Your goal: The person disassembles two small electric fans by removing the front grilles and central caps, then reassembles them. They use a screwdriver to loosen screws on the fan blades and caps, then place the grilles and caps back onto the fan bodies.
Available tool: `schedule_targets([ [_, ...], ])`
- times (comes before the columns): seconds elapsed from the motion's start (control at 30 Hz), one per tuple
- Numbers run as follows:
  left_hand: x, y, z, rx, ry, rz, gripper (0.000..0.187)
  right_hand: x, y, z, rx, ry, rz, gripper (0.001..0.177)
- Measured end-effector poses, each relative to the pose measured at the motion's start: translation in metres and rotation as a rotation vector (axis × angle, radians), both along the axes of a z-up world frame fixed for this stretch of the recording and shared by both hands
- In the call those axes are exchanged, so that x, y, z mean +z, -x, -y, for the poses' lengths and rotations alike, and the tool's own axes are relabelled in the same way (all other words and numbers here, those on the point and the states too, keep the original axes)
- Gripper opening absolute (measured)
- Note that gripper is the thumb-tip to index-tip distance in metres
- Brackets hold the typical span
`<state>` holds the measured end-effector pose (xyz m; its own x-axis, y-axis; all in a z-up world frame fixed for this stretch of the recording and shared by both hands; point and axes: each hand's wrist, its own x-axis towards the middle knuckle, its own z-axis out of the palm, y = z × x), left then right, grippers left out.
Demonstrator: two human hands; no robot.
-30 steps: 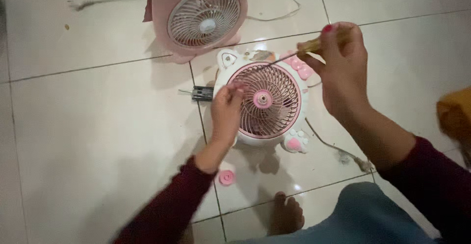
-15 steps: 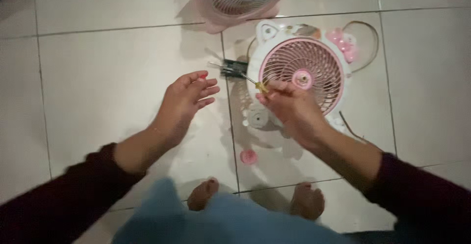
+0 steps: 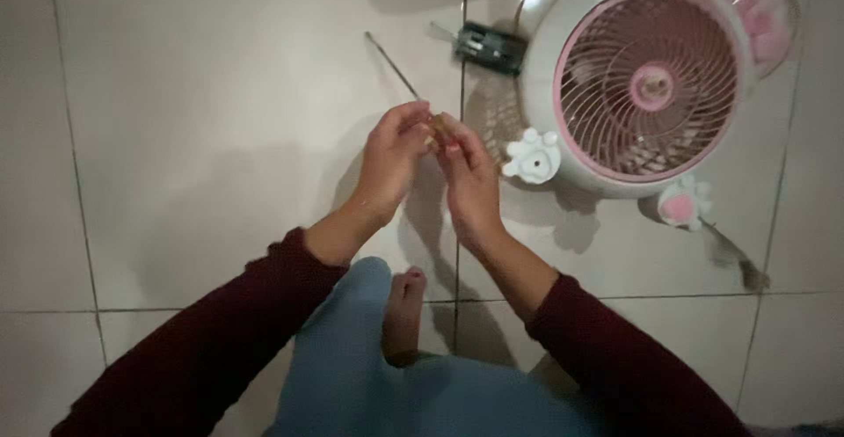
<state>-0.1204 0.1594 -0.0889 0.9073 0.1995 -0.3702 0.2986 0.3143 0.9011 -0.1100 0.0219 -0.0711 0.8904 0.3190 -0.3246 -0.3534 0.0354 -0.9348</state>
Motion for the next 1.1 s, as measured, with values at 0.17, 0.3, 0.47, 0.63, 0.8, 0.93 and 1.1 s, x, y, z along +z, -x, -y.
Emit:
schedule_targets([
  [0.17,-0.035,-0.001,0.006,-0.167,-0.205,0.036,0.043,-0.032,-0.008,0.011,0.098,0.323,0.232,0.046],
  [0.3,-0.035,0.006,0.015,-0.194,-0.227,0.02,0.051,-0.026,-0.004,0.027,0.232,0.491,0.369,0.051],
  [0.47,-0.012,0.006,0.016,-0.27,-0.326,-0.008,0.055,0.023,0.008,0.058,0.625,0.989,0.614,0.097],
  [0.63,-0.011,0.012,0.033,-0.383,-0.499,-0.031,0.041,0.037,0.01,0.078,0.864,1.215,0.235,0.074],
  [0.8,-0.023,0.028,0.056,-0.558,-0.563,-0.02,0.031,0.022,0.007,0.082,0.812,0.997,0.396,0.058],
  [0.93,-0.008,0.026,0.051,-0.667,-0.467,-0.138,0.033,0.033,0.016,0.074,0.649,0.73,0.384,0.056],
  [1.1,0.035,0.002,0.023,-0.497,-0.194,0.008,0.023,0.064,0.014,0.059,0.328,0.309,0.167,0.043],
])
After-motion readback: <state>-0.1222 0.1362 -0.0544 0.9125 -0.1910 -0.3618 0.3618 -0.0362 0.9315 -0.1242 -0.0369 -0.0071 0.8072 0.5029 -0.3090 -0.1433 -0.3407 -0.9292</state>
